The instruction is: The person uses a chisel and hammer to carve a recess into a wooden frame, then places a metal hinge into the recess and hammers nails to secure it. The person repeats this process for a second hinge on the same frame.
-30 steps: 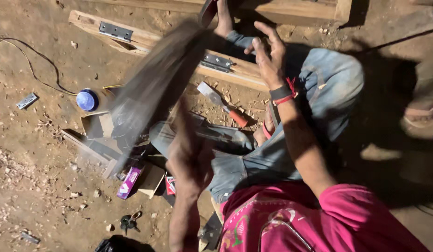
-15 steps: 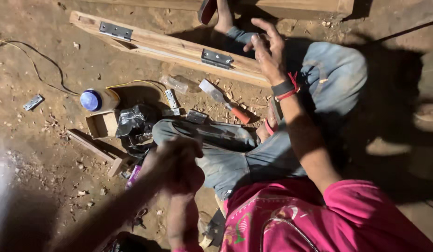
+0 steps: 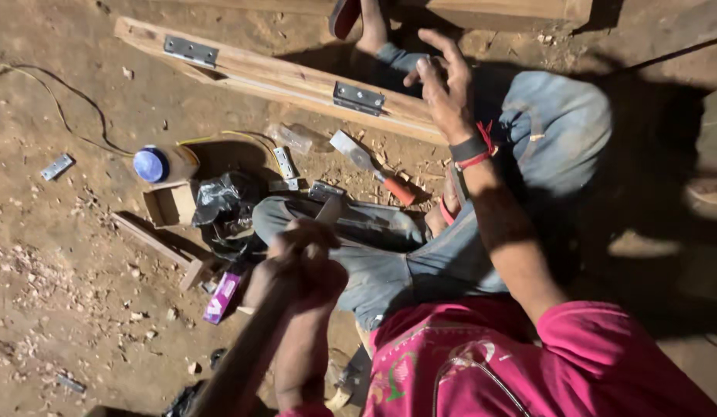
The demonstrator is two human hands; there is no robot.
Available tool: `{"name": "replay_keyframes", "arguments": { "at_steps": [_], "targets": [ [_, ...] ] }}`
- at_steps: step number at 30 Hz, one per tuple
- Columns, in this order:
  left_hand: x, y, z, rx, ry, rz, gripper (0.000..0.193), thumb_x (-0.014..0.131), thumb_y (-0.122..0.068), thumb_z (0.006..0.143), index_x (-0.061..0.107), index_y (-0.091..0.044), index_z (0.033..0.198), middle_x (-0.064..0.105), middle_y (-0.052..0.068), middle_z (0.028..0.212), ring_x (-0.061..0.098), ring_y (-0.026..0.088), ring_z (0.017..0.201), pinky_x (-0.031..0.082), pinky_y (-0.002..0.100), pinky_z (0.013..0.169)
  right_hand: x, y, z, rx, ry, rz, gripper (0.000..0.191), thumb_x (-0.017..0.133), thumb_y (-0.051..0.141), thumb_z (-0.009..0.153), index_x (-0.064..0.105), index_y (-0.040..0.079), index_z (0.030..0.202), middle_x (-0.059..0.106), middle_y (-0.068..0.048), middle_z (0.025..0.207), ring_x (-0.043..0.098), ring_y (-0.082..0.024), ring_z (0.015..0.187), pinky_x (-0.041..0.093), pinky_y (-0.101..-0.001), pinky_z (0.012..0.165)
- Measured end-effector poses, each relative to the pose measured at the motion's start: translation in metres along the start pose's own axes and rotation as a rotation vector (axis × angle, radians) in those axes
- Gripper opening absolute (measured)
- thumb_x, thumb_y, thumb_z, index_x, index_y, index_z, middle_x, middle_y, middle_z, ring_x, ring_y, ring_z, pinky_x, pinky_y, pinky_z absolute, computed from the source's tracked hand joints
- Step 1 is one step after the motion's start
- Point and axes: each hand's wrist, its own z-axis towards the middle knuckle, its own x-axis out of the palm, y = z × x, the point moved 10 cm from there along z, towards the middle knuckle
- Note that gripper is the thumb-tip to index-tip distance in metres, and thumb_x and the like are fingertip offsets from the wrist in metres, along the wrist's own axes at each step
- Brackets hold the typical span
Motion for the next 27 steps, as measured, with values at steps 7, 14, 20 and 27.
{"name": "replay_keyframes", "arguments": {
  "at_steps": [7,14,20,27],
  "targets": [
    [0.046,0.083,0.005,-0.519,0.269,0.224,0.027,0.057,-0.013,0.099,0.047,0.0,0.12,0.064,0.015,0.071,0.065,0.032,0.056,0.05,0.045,0.046,0.008,0.014,0.001,-0.212,0.011,-0.025,0.047,0.062,0.021,0.11,0.053,0.01,0.155,0.062,-0.007,0.141,0.069,-0.009,0.084,0.057,-0.0255,0.073],
    [0.029,0.05,-0.006,-0.148,0.109,-0.024,0.026,0.054,-0.008,0.1,0.047,-0.002,0.124,0.059,0.028,0.084,0.059,0.047,0.071,0.049,0.054,0.06,0.0,0.001,-0.003,0.03,-0.011,0.03,0.042,0.06,0.021,0.11,0.052,0.01,0.15,0.068,-0.004,0.088,0.047,-0.003,0.064,0.035,-0.0199,0.055],
    [0.065,0.086,0.002,-0.355,0.371,0.4,0.029,0.063,-0.015,0.104,0.048,0.001,0.122,0.066,0.025,0.081,0.065,0.048,0.075,0.047,0.055,0.061,0.007,0.03,0.006,-0.232,-0.029,-0.1,0.037,0.061,0.02,0.115,0.053,0.008,0.149,0.065,-0.013,0.115,0.058,-0.006,0.078,0.049,-0.023,0.07],
    [0.031,0.018,0.005,-0.214,0.389,-0.005,0.036,0.071,-0.016,0.096,0.049,-0.005,0.123,0.072,0.021,0.093,0.072,0.041,0.081,0.056,0.043,0.071,0.0,0.005,0.004,-0.036,-0.018,0.036,0.042,0.062,0.021,0.111,0.053,0.008,0.15,0.068,-0.005,0.09,0.048,-0.003,0.066,0.035,-0.0209,0.058]
  ]
}}
